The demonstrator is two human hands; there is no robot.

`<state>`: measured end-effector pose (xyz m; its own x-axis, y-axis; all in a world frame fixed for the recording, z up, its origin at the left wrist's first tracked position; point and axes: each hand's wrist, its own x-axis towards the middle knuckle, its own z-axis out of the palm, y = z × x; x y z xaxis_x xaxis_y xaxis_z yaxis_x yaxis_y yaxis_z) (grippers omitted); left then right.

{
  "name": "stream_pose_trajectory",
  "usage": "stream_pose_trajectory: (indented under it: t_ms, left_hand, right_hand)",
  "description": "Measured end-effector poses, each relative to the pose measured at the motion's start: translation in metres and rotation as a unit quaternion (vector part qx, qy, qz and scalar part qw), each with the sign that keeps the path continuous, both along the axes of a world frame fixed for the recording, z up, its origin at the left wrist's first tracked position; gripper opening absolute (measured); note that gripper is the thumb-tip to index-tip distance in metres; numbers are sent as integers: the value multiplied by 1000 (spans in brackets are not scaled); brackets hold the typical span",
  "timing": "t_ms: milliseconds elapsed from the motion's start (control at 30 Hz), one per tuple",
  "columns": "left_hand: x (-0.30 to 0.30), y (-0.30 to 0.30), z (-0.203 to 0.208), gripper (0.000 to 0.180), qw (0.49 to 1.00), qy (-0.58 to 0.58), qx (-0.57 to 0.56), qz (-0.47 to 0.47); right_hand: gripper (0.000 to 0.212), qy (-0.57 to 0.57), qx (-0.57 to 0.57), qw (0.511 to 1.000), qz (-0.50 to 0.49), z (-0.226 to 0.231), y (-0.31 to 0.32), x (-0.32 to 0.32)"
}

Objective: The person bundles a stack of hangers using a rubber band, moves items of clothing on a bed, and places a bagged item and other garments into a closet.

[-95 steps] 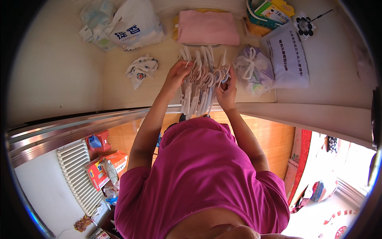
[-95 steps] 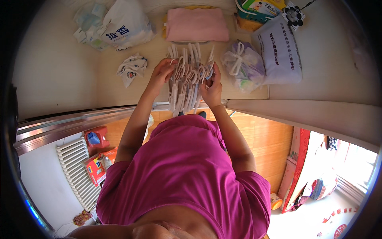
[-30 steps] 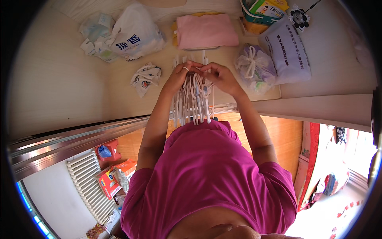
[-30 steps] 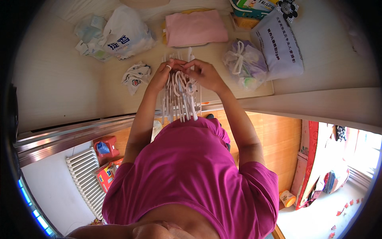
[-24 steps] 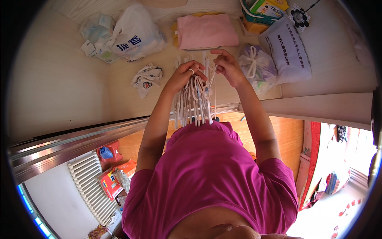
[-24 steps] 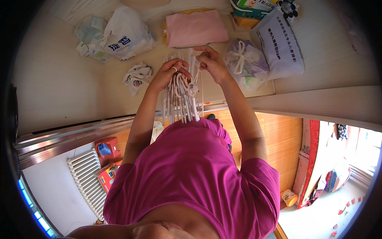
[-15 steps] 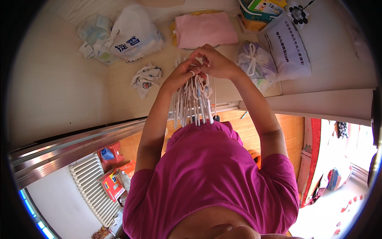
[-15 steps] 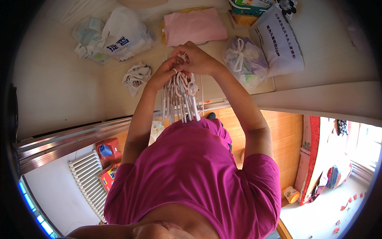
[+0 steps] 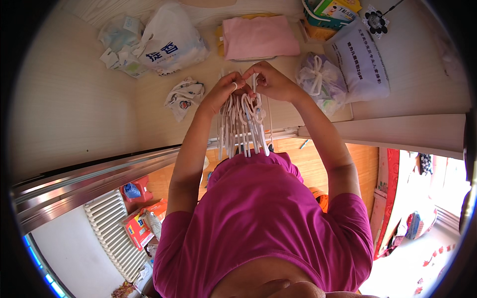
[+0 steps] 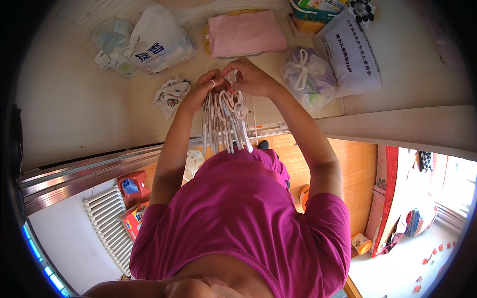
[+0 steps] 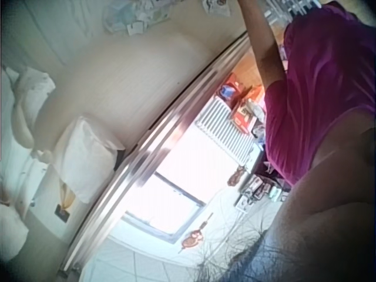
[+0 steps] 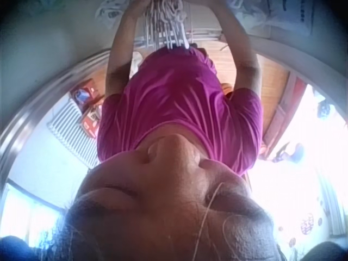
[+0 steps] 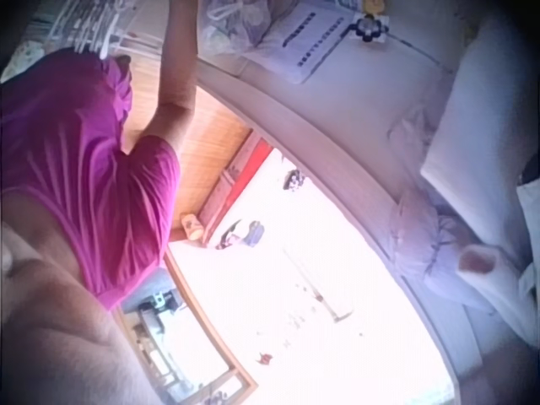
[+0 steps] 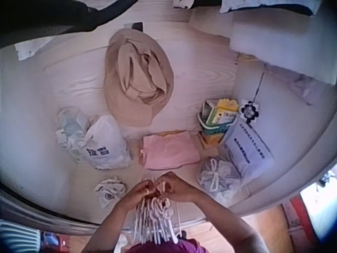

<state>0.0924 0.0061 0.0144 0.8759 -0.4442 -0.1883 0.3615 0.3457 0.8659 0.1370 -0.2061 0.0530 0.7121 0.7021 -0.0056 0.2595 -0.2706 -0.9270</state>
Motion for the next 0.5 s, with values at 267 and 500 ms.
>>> stream_pose_trajectory:
  t_ms: [267, 500]
  left_hand:
    - [16, 0, -26, 11, 987, 64, 8, 146]
    - [11, 12, 29, 20, 767, -194, 596, 139]
  right_hand:
    - [19, 64, 19, 998, -12, -32, 29, 19]
    - [37, 137, -21, 990, 0, -39, 37, 15]
